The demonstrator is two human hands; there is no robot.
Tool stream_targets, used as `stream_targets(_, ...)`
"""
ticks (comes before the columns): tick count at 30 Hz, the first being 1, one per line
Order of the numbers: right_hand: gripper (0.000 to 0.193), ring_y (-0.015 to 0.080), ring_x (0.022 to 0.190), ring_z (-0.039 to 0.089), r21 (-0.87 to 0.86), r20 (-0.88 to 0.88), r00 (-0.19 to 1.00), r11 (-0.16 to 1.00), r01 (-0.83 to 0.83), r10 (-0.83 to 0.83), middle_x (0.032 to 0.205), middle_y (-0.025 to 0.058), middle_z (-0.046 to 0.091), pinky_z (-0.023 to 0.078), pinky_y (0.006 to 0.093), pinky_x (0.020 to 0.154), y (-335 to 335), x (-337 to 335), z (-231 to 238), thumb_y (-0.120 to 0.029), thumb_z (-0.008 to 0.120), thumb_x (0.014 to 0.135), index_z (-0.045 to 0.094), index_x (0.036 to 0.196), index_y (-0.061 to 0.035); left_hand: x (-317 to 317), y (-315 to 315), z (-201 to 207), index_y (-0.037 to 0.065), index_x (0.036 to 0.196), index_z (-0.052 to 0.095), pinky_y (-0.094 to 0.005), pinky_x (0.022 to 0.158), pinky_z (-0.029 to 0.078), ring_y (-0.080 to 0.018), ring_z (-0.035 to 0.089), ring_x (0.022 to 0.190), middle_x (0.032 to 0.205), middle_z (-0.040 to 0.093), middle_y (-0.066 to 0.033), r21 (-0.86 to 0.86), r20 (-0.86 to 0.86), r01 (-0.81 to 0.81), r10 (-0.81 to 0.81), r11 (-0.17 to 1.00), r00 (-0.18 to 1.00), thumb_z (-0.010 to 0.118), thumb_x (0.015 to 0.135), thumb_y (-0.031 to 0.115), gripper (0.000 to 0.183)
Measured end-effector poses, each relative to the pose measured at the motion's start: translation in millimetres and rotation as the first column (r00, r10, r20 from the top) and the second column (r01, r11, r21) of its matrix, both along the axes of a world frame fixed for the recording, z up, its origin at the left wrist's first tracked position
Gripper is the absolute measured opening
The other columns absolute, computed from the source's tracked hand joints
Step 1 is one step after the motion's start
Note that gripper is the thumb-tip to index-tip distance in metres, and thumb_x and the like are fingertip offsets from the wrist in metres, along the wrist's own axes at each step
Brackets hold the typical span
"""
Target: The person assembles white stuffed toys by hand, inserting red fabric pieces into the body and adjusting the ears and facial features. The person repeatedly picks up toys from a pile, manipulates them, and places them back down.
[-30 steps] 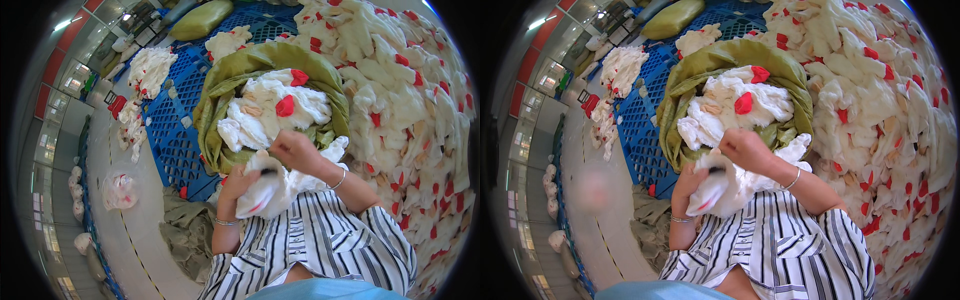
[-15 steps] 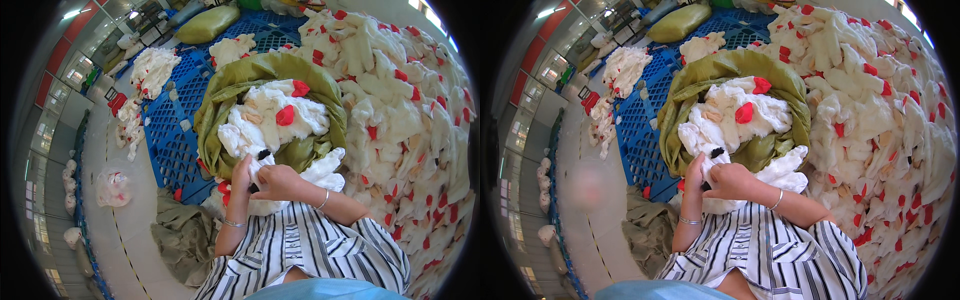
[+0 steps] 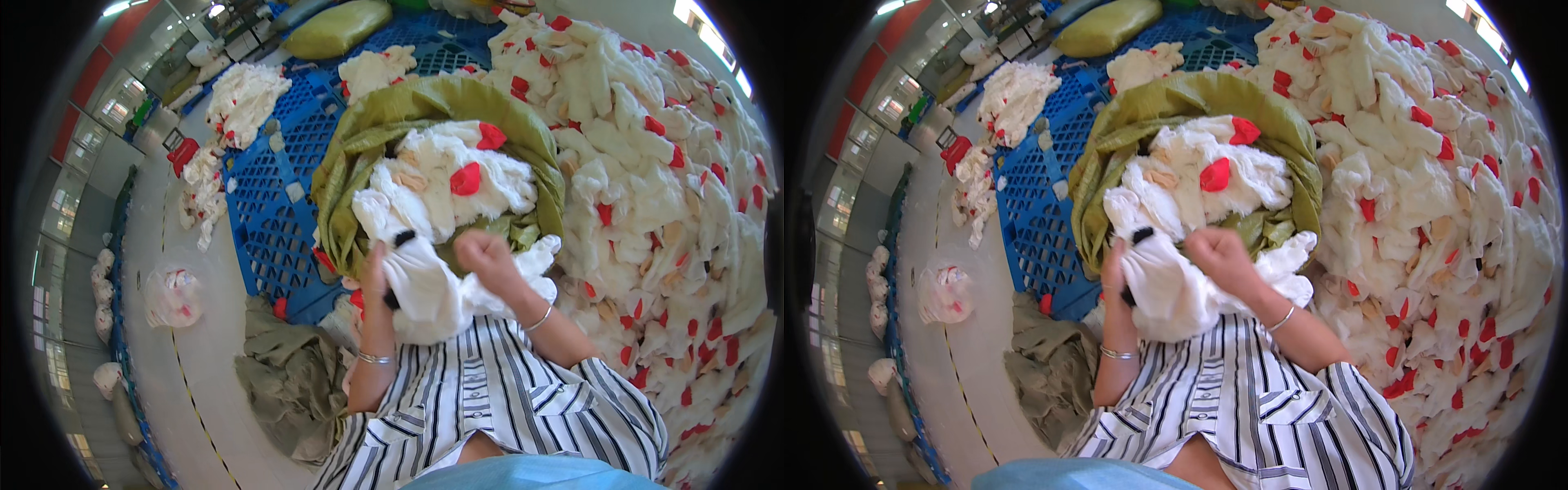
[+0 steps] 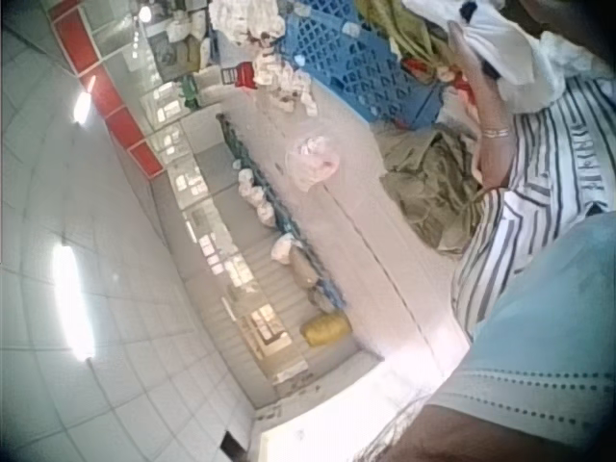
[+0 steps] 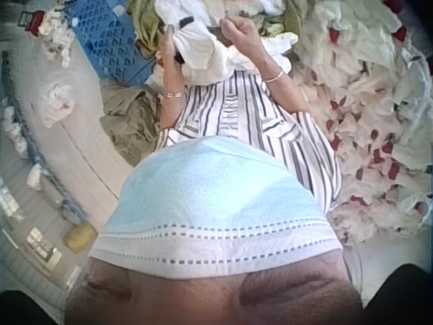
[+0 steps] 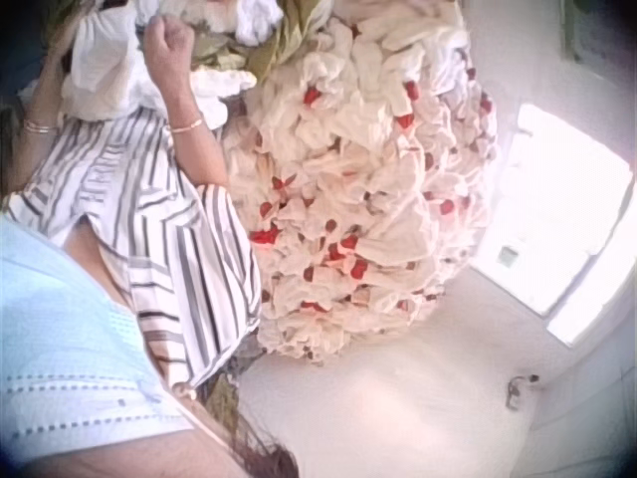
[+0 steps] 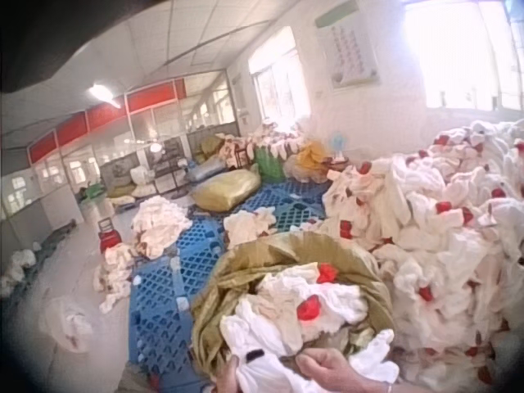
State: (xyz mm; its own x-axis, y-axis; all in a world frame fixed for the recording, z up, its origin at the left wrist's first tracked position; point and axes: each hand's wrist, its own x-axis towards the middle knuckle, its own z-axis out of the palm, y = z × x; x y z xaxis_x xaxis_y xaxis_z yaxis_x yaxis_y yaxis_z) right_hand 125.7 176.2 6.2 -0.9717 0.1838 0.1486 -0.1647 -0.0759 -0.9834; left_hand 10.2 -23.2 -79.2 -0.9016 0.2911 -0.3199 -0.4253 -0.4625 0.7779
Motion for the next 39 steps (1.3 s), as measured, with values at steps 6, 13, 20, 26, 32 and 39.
stream_targets(6, 0.022, 0.0062, 0.070, 0.047, 0.198, 0.180, 0.967, 0.956, -0.216, 0.181, 0.076, -0.0030, 0.057, 0.043, 0.0257, 0.063, 4, 4, -26, -0.018, 0.057, 0.096, 0.064, 0.090, 0.0026, -14, 3, -3, -0.007, 0.115, 0.060, -0.0334, 0.076, 0.055, -0.0220, 0.069, 0.088, 0.104, 0.068, -0.0150, 0.025, 0.001, -0.062, 0.062, 0.998, 0.998, 0.058, 0.094, 0.033, 0.045)
stream_targets(13, 0.018, 0.0029, 0.076, 0.052, -0.167, 0.155, 0.988, 0.986, 0.000, 0.026, 0.086, -0.0033, 0.061, 0.043, 0.0192, 0.066, -10, -1, -28, -0.012, 0.060, 0.095, 0.062, 0.105, 0.0023, 6, 26, 53, -0.003, 0.117, 0.059, -0.0336, 0.076, 0.055, -0.0212, 0.069, 0.086, 0.104, 0.068, -0.0131, -0.041, 0.033, -0.085, 0.086, 0.996, 0.996, 0.051, 0.097, 0.035, 0.044)
stream_targets(20, 0.024, 0.0048, 0.085, 0.059, -0.114, 0.246, 0.967, 0.993, -0.038, 0.065, 0.095, 0.0018, 0.065, 0.049, 0.0206, 0.075, -19, -2, -33, -0.010, 0.061, 0.094, 0.060, 0.111, 0.0064, 27, 27, 58, -0.002, 0.127, 0.053, -0.0293, 0.090, 0.049, -0.0158, 0.063, 0.100, 0.114, 0.063, -0.0117, 0.144, -0.430, 0.007, 0.056, 0.990, 0.901, 0.049, 0.100, 0.032, 0.044)
stream_targets(26, 0.027, 0.0054, 0.083, 0.060, -0.130, 0.194, 0.969, 0.983, -0.126, 0.150, 0.092, 0.0018, 0.066, 0.049, 0.0210, 0.072, -20, -4, -26, -0.014, 0.059, 0.096, 0.060, 0.116, 0.0053, 0, 44, 43, -0.002, 0.108, 0.063, -0.0297, 0.071, 0.053, -0.0159, 0.066, 0.079, 0.099, 0.068, -0.0088, -0.082, -0.139, -0.190, 0.178, 0.978, 0.974, 0.048, 0.099, 0.034, 0.040)
stream_targets(32, 0.021, 0.0075, 0.077, 0.064, -0.233, 0.203, 0.887, 0.901, -0.367, 0.414, 0.085, 0.0040, 0.067, 0.048, 0.0213, 0.065, -6, -3, -7, -0.016, 0.058, 0.095, 0.062, 0.107, 0.0014, 3, 40, 33, -0.001, 0.104, 0.064, -0.0284, 0.068, 0.053, -0.0154, 0.066, 0.077, 0.094, 0.068, -0.0082, 0.005, -0.098, -0.069, 0.069, 0.998, 0.993, 0.049, 0.099, 0.032, 0.037)
stream_targets(39, 0.026, 0.0141, 0.085, 0.067, -0.227, 0.117, 0.926, 0.917, -0.328, 0.360, 0.095, 0.0069, 0.067, 0.054, 0.0287, 0.077, -24, -7, -20, -0.002, 0.062, 0.085, 0.054, 0.109, 0.0018, 8, 50, 41, 0.000, 0.102, 0.064, -0.0281, 0.066, 0.052, -0.0152, 0.065, 0.074, 0.091, 0.068, -0.0080, -0.056, -0.099, -0.092, 0.086, 0.994, 0.991, 0.048, 0.099, 0.033, 0.037)
